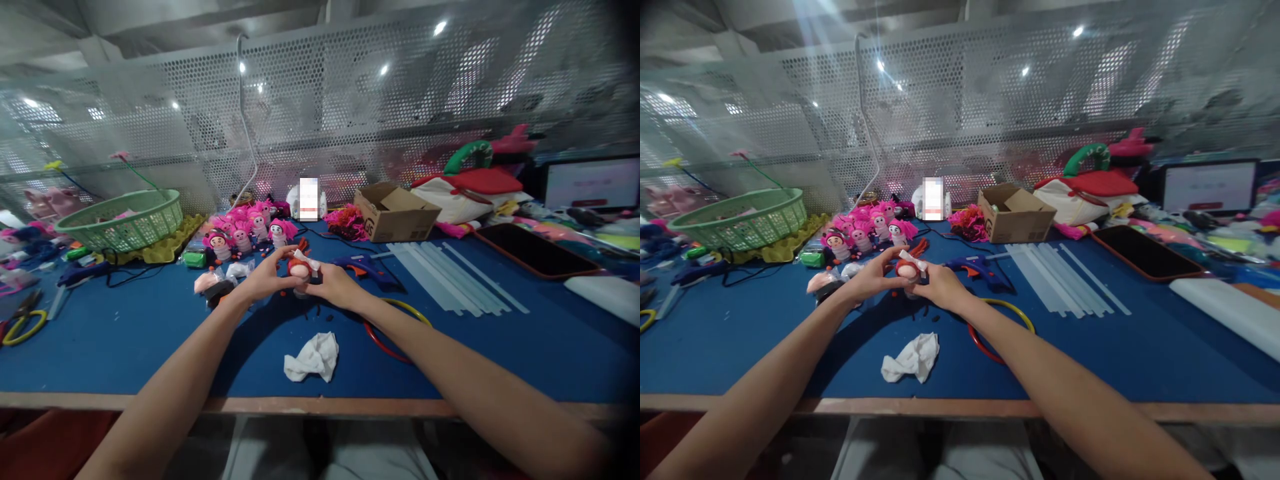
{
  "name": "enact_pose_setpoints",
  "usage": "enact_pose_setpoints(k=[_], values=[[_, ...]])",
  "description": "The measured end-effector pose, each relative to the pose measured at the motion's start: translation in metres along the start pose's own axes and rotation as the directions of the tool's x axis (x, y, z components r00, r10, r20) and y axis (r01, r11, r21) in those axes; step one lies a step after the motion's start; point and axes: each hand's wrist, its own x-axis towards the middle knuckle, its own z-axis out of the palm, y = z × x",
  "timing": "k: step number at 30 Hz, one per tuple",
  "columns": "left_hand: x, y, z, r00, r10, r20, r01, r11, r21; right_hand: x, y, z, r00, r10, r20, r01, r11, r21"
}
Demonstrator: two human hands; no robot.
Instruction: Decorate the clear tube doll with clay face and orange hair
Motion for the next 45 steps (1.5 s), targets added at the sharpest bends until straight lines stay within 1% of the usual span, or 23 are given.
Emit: enact_pose_setpoints(k=[4,8,11,14,17,21,27,31,34,38,42,45], values=[[0.002,-0.001,0.004,0.999,0.021,-0.036,-0.02,1.0,0.017,0.0,-0.001,0.001,0.999,0.035,-0.009,-0.035,0.999,-0.041],[0.002,0.002,0.005,0.998,0.027,-0.056,-0.024,0.999,0.046,0.0,-0.001,0.001,0.999,0.032,-0.018,-0.033,0.998,-0.059],[0.0,0.006,0.007,0.998,0.02,-0.056,-0.014,0.993,0.116,0.0,0.0,0.001,1.0,0.022,-0.01,-0.022,0.998,-0.066],[0.001,0.008,0.012,0.995,0.025,-0.098,-0.008,0.984,0.175,0.0,0.001,0.0,1.0,0.022,-0.01,-0.022,0.999,-0.046],[0.003,0.004,0.02,0.986,0.054,-0.155,-0.026,0.984,0.174,0.0,0.001,0.0,0.999,0.028,-0.02,-0.029,0.999,-0.025],[0.004,-0.002,0.027,0.969,0.057,-0.239,-0.013,0.983,0.182,0.0,-0.001,0.0,1.0,0.015,-0.025,-0.015,1.0,-0.009],[0.003,-0.007,0.028,0.967,0.06,-0.248,-0.019,0.986,0.163,0.0,-0.002,-0.001,0.999,0.034,-0.018,-0.035,0.999,-0.025],[0.003,-0.008,0.03,0.96,0.058,-0.275,-0.013,0.987,0.162,0.0,-0.002,0.0,0.999,0.024,-0.023,-0.025,0.999,-0.027],[0.002,-0.005,0.029,0.964,0.045,-0.261,-0.005,0.989,0.15,-0.001,-0.002,-0.001,1.0,0.017,-0.017,-0.018,1.0,-0.026],[-0.002,0.003,0.021,0.983,-0.014,-0.185,0.038,0.991,0.125,-0.001,-0.001,-0.001,1.0,0.018,-0.008,-0.018,0.999,-0.026],[-0.003,0.007,0.008,0.995,0.021,-0.093,-0.01,0.993,0.118,0.0,0.0,0.0,1.0,0.002,-0.011,-0.002,1.0,-0.005],[-0.003,0.006,0.002,0.998,0.037,-0.051,-0.03,0.993,0.117,0.0,0.002,0.001,1.0,-0.006,-0.013,0.007,1.0,0.024]])
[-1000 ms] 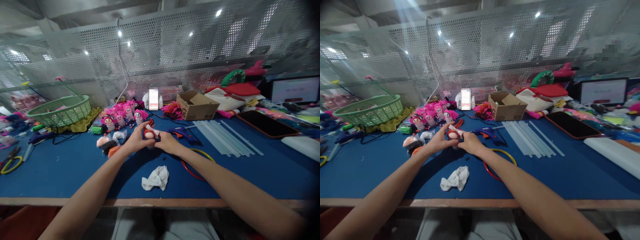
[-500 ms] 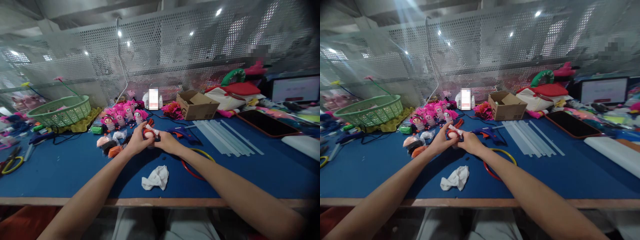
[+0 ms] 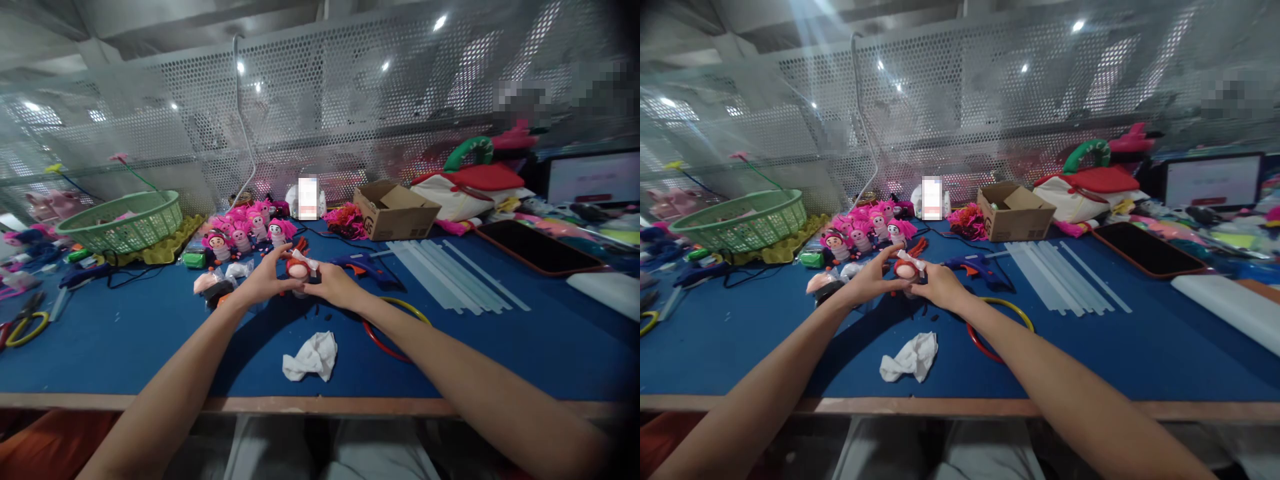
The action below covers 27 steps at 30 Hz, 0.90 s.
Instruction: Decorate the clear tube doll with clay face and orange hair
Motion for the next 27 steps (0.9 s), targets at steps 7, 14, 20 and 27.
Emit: enact_pose_setpoints(k=[7,14,20,27], values=[[0.002,-0.005,-0.003,0.999,-0.028,-0.017,0.028,1.0,0.011,-0.001,-0.001,-0.001,1.0,-0.006,0.019,0.006,1.0,-0.002],[0.002,-0.005,-0.007,0.999,-0.032,-0.029,0.032,0.999,0.014,-0.001,-0.003,-0.002,1.0,-0.006,0.021,0.007,0.999,-0.032],[0.002,-0.004,-0.013,0.999,-0.044,-0.017,0.044,0.999,0.011,-0.001,-0.002,-0.002,1.0,-0.006,0.019,0.007,1.0,-0.014],[0.001,0.004,-0.017,0.997,-0.073,-0.032,0.074,0.997,0.017,-0.001,-0.002,-0.001,1.0,0.005,0.011,-0.005,0.999,-0.035]])
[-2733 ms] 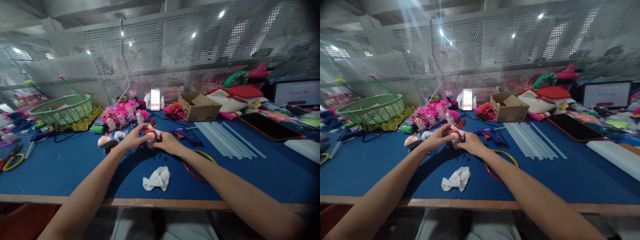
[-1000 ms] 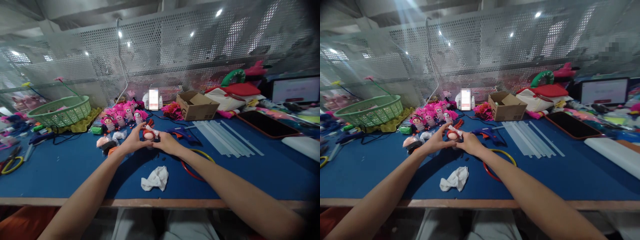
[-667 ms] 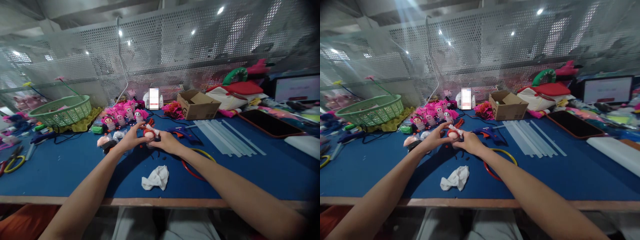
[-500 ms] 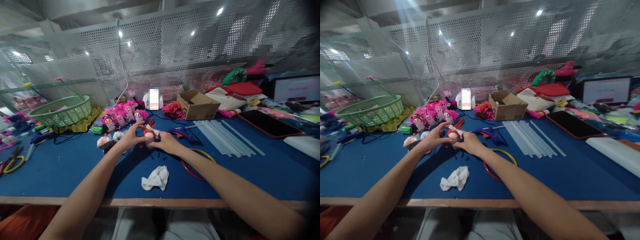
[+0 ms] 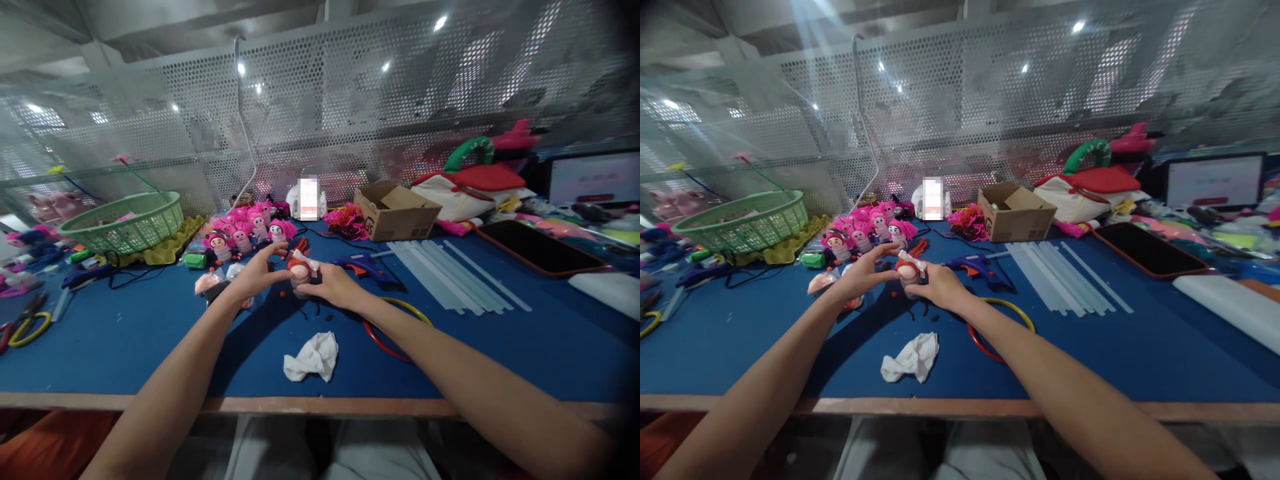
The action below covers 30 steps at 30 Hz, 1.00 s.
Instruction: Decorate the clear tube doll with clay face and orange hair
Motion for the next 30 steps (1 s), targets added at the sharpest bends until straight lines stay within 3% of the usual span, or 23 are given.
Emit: enact_pose_setpoints(k=[8,13,30], values=[[0.0,0.002,0.024,0.99,0.087,-0.107,-0.084,0.996,0.035,0.0,-0.001,0.0,0.999,0.042,-0.004,-0.042,0.998,-0.037],[0.002,-0.003,0.039,0.978,0.106,-0.182,-0.095,0.993,0.068,0.001,0.0,0.001,1.0,-0.004,-0.026,0.004,1.0,0.008],[0.0,0.001,0.038,0.987,0.075,-0.145,-0.069,0.996,0.049,0.002,0.002,0.001,1.0,-0.001,0.009,0.001,1.0,-0.017]])
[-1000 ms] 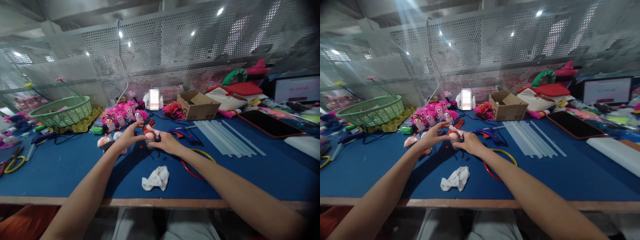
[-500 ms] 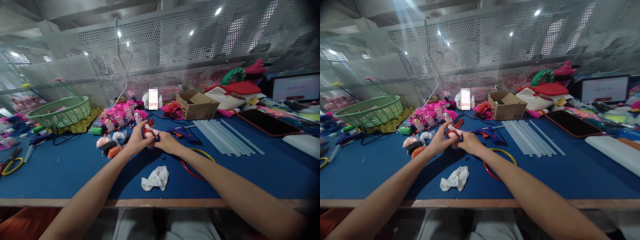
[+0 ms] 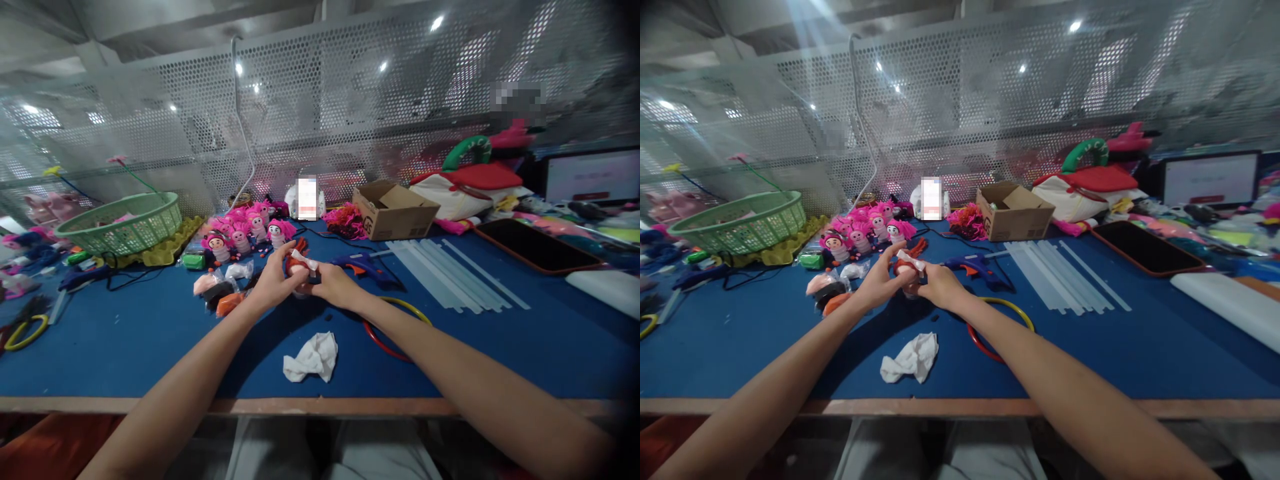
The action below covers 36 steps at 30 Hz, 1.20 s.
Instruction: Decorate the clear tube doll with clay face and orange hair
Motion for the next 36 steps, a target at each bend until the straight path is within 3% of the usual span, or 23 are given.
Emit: enact_pose_setpoints(k=[12,24,33,36], values=[[0.0,-0.004,-0.002,0.998,0.068,-0.014,-0.068,0.998,0.015,0.0,-0.001,0.0,1.0,0.005,0.0,-0.005,1.0,0.003],[0.001,-0.004,0.0,1.0,-0.001,0.013,0.003,0.99,-0.141,0.001,0.001,0.001,1.0,-0.013,-0.016,0.013,1.0,0.019],[0.006,-0.006,-0.03,0.992,-0.084,0.091,0.115,0.893,-0.434,-0.001,-0.001,0.0,1.0,-0.008,-0.012,0.009,1.0,0.014],[0.006,-0.009,-0.035,0.981,-0.057,0.187,0.12,0.929,-0.349,-0.001,0.0,0.001,1.0,-0.013,-0.014,0.014,1.0,0.02]])
